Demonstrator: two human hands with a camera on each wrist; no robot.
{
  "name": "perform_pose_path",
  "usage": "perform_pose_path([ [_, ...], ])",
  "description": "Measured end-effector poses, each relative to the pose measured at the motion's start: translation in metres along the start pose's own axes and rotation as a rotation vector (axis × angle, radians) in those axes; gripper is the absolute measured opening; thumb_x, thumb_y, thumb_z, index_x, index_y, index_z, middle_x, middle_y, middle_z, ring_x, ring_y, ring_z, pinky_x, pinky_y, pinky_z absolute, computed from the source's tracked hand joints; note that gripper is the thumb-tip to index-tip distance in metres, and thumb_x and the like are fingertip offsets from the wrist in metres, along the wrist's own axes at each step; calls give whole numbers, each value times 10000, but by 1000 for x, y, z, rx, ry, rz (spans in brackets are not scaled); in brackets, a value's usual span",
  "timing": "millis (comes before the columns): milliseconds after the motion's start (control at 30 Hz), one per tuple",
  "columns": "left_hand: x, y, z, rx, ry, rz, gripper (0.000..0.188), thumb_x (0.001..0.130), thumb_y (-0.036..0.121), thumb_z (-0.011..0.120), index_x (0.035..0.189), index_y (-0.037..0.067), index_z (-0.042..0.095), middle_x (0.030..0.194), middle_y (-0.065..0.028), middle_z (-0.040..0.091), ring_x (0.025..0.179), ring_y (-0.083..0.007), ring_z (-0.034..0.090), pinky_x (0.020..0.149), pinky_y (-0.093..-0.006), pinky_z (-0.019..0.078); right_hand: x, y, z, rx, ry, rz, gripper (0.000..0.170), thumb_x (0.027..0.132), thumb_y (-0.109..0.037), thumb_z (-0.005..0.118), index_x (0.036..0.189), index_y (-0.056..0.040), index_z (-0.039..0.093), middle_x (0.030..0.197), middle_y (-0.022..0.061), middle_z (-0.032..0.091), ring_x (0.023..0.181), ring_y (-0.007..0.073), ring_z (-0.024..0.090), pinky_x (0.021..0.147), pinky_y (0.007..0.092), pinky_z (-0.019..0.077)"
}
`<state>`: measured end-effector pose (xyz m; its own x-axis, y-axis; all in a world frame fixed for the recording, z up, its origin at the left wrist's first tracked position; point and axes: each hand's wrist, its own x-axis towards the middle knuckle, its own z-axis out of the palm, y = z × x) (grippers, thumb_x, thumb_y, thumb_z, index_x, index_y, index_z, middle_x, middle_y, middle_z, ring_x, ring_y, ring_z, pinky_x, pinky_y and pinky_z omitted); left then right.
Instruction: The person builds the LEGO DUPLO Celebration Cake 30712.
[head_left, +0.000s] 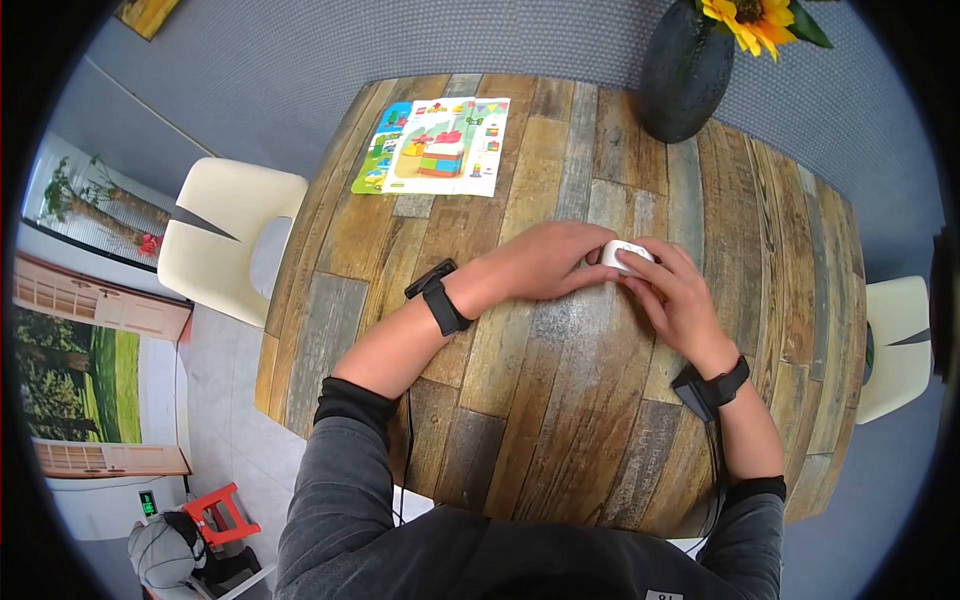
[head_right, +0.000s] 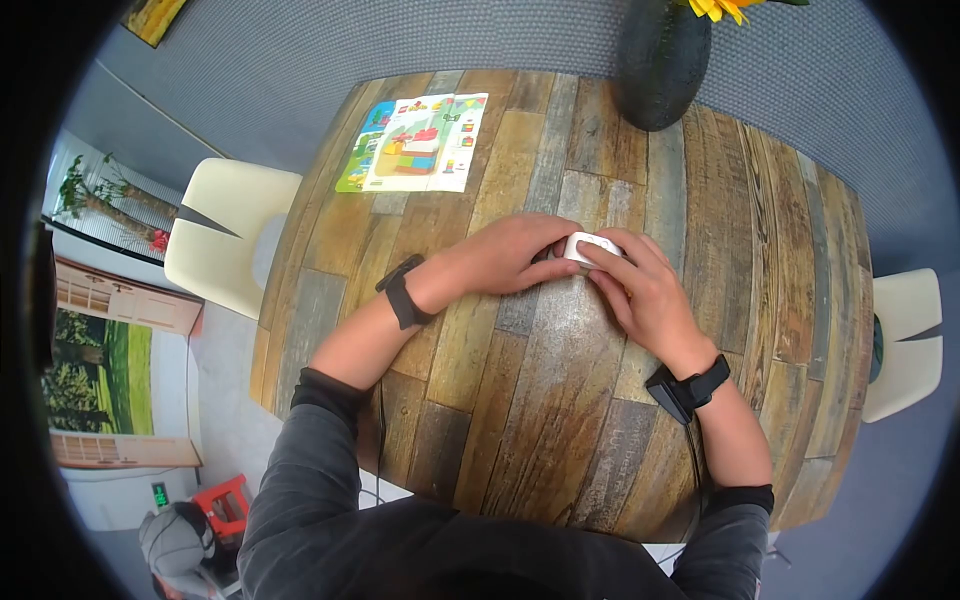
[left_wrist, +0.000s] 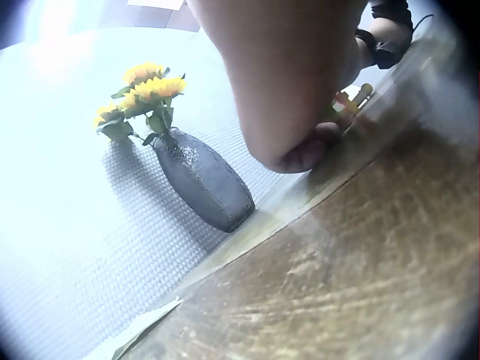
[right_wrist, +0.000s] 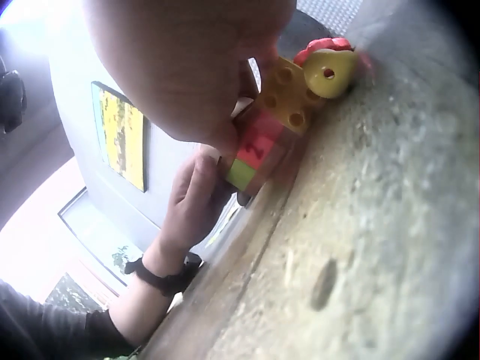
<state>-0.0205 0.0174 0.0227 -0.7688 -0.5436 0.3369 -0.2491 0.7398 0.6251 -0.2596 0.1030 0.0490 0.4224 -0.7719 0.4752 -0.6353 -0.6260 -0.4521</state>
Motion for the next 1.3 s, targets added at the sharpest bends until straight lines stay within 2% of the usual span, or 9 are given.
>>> perform_pose_path([
  [133, 1, 7, -8, -20, -65, -55, 362, 1019, 404, 668, 1140, 63, 670, 980, -156, 705, 950, -386, 662, 814, -488, 522, -1, -3, 2, 19, -25, 40, 457, 993, -111, 691, 1429, -35, 581, 1343, 200, 647, 1191, 410, 636, 1011, 467, 517],
  [233, 1, 3, -7, 8, -63, -28, 381, 1008, 384, 707, 1228, 74, 680, 862, -119, 656, 809, -322, 634, 726, -425, 501, -5, 0, 4, 79, -87, 200, 494, 1027, -152, 655, 1467, 13, 503, 1342, 227, 639, 1198, 438, 625, 1027, 469, 506],
  [533, 0, 3, -8, 32, -79, -30, 407, 1014, 380, 697, 1289, 80, 682, 834, -133, 664, 801, -327, 649, 715, -431, 505, -2, -1, 2, 112, -108, 208, 441, 1006, -167, 690, 1388, 14, 561, 1246, 224, 669, 1131, 414, 654, 974, 445, 515],
  [767, 1, 7, -1, 79, -68, -86, 427, 1004, 438, 684, 1181, 50, 658, 864, -162, 690, 842, -386, 663, 760, -486, 509, -1, -3, 0, 127, -83, 217, 419, 993, -158, 707, 1357, 12, 588, 1232, 206, 681, 1117, 407, 658, 974, 431, 516],
  [800, 1, 9, 0, 72, -38, -85, 465, 995, 483, 677, 1129, 39, 654, 887, -189, 705, 877, -423, 670, 795, -521, 512, -1, -5, 0, 133, -84, 219, 418, 976, -136, 721, 1349, 4, 596, 1228, 198, 685, 1120, 404, 659, 978, 434, 516],
  [867, 1, 9, -2, 85, -69, -61, 492, 978, 491, 699, 1171, 40, 653, 907, -170, 701, 894, -401, 668, 813, -505, 511, -1, -3, 0, 138, -83, 222, 419, 959, -113, 734, 1342, -4, 603, 1225, 191, 689, 1124, 402, 661, 981, 436, 517],
  [933, 0, 8, -2, 97, -99, -39, 526, 961, 499, 720, 1213, 42, 653, 927, -151, 697, 911, -378, 666, 831, -489, 510, -3, 5, 3, 131, -79, 29, 457, 887, -57, 781, 1314, -24, 622, 1240, 161, 679, 1155, 394, 649, 998, 447, 517],
  [1133, -1, 8, -3, 38, -67, -24, 598, 875, 543, 789, 1163, 29, 680, 1054, -177, 705, 1031, -396, 658, 916, -478, 521, -1, 7, 3, 10, -79, -184, 543, 796, -46, 840, 1297, -38, 630, 1287, 132, 640, 1220, 392, 607, 1032, 465, 507],
  [1300, -2, 6, -7, 131, -130, 30, 657, 789, 548, 843, 1120, 6, 675, 1053, -176, 694, 1026, -397, 649, 895, -471, 521, -1, -8, 3, 94, -77, 4, 657, 775, -217, 903, 1334, -26, 616, 1294, 136, 650, 1233, 395, 596, 1072, 485, 479],
])
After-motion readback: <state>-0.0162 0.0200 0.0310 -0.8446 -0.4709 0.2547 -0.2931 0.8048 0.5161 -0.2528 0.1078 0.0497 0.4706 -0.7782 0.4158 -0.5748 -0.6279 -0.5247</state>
